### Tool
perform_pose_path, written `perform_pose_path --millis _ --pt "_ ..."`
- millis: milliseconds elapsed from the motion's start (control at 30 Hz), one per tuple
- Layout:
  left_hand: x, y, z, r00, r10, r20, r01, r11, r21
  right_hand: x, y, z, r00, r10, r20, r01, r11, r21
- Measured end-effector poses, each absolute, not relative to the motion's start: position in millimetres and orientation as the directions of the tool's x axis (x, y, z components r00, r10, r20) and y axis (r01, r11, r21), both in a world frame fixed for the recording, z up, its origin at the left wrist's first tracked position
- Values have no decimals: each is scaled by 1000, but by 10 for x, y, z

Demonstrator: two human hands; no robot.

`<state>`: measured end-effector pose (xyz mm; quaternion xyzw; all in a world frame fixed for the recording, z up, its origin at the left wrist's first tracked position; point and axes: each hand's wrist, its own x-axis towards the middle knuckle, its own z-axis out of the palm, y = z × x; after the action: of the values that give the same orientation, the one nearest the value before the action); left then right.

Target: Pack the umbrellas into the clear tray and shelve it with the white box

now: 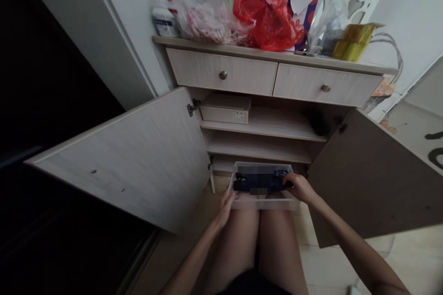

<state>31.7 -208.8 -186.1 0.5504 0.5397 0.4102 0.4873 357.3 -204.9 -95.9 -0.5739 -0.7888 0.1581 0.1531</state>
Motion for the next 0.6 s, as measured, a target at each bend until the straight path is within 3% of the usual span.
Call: perform_pose_path --millis 200,267,333,400,500,600 --pt "333 -2104 -1760 82 992 -93 202 75 977 3388 -1988 -867 -331 942 -52 943 330 -40" --pt "342 -2105 -1731 84 992 -91 207 72 976 3437 -1861 -761 -385 916 -113 923 383 -41" --pt "347 -2105 -1717 76 994 -82 212 64 975 3598 -1617 -597 -390 914 -113 917 374 -137" --pt "344 -2103 -1722 76 993 -85 224 66 972 3868 -1267 -404 -220 976 4 951 215 -222" --pt "326 -2093 -1762 74 990 -120 251 98 963 4379 -685 -191 278 928 250 950 -227 -214" --pt "302 -2081 -1819 60 984 -167 260 146 955 4829 -252 -184 550 802 234 828 -488 -276"
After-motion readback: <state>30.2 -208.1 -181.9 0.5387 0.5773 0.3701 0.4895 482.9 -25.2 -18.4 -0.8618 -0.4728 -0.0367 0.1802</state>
